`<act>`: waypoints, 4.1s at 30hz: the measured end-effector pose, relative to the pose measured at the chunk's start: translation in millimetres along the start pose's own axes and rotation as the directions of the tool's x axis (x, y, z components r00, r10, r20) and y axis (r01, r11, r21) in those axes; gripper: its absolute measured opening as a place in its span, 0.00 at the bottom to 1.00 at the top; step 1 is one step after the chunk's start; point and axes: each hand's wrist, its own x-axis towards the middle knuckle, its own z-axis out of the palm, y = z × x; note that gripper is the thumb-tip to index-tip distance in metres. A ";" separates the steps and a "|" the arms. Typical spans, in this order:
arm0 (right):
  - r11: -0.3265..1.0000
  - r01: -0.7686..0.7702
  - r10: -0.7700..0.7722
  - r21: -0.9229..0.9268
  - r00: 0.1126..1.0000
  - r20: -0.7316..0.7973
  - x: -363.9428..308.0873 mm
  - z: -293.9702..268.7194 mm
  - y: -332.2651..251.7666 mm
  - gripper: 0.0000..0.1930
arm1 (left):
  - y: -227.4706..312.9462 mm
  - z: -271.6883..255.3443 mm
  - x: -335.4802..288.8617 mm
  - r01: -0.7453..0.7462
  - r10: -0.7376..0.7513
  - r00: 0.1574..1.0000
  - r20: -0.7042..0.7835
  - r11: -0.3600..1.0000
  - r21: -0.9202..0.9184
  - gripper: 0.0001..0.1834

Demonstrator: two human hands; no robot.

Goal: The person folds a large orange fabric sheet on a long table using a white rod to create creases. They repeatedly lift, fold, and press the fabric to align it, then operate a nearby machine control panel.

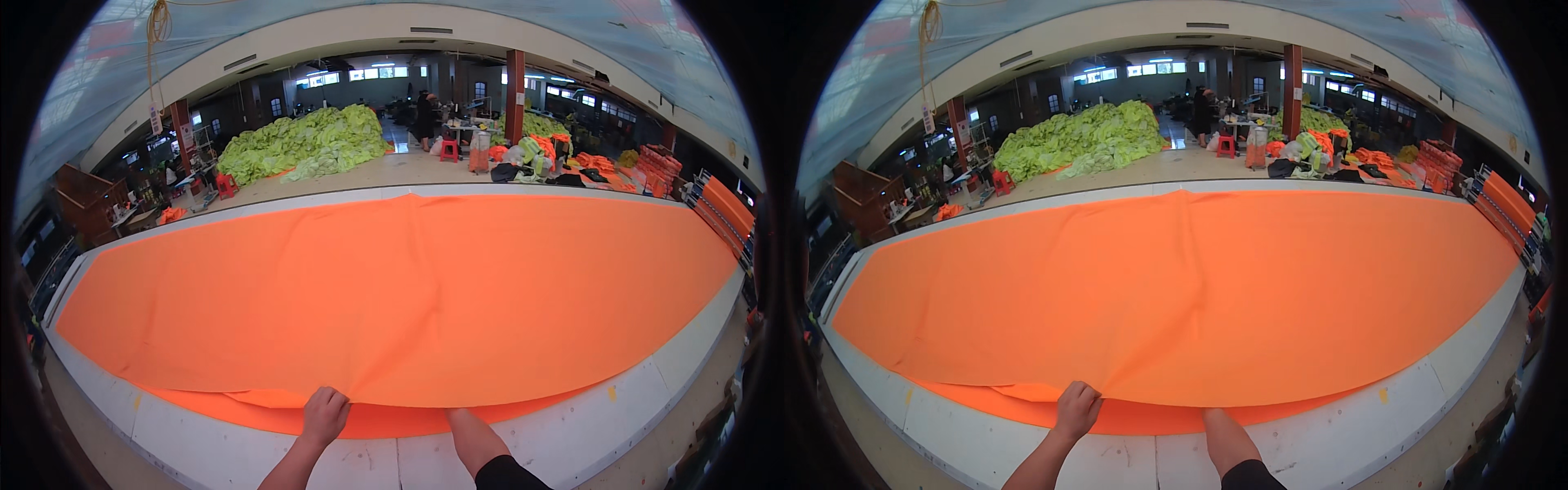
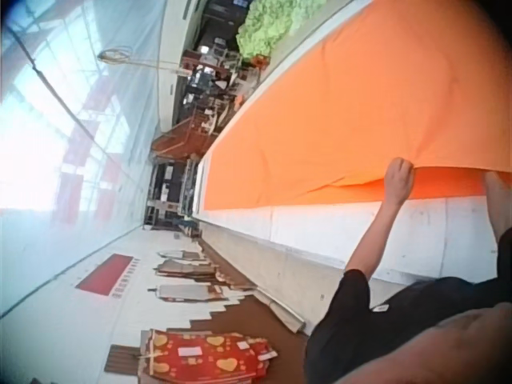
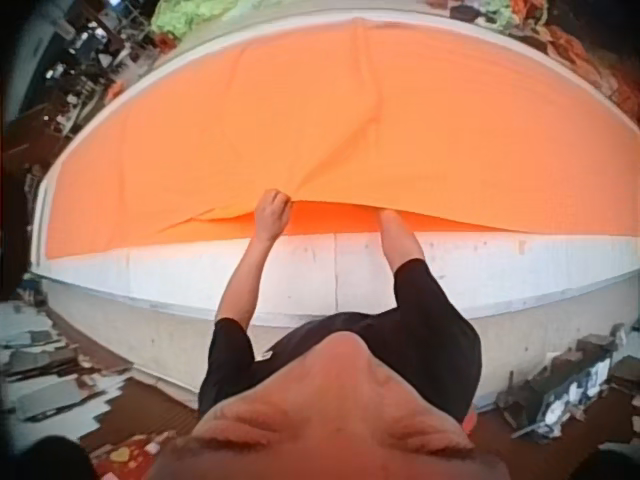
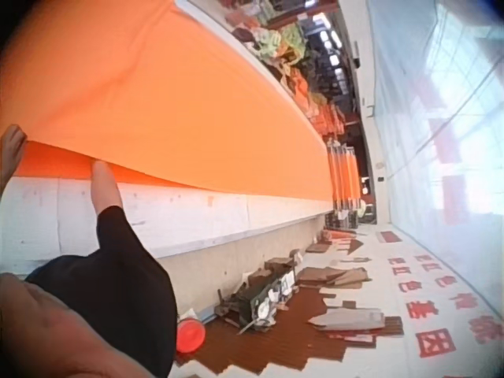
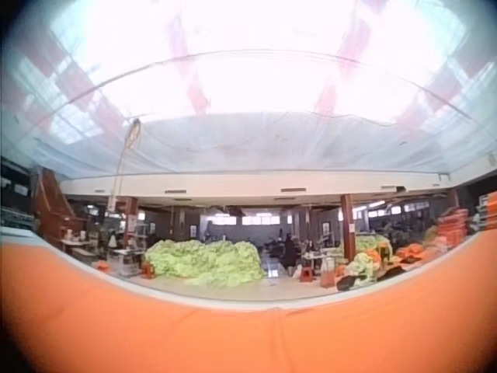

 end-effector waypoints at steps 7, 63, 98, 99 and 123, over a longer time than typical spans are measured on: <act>0.987 -0.148 0.133 0.059 0.971 0.200 -67.7 -51.4 120.1 0.19 | 17.5 14.9 -7.2 0.101 -0.112 0.992 0.061 0.983 0.155 0.08; 0.999 0.042 -0.040 0.019 0.991 -0.127 119.0 -269.5 127.3 0.22 | 72.8 92.0 -48.7 0.566 -0.517 0.792 -0.325 0.821 0.073 0.07; 0.946 -0.043 0.011 -0.321 0.995 -0.100 -136.3 -357.2 261.1 0.28 | 127.7 225.9 -110.4 0.265 -0.330 0.935 0.132 0.895 0.358 0.11; 0.960 -0.039 0.010 -0.278 0.995 -0.104 -161.0 -365.9 267.5 0.28 | 155.0 234.8 -92.7 0.257 -0.313 0.938 0.150 0.916 0.307 0.12; 0.814 -0.185 0.080 -0.551 0.975 -0.208 -405.9 -760.7 478.9 0.26 | 450.9 406.8 147.8 0.381 -0.398 0.912 -0.097 0.911 -0.156 0.18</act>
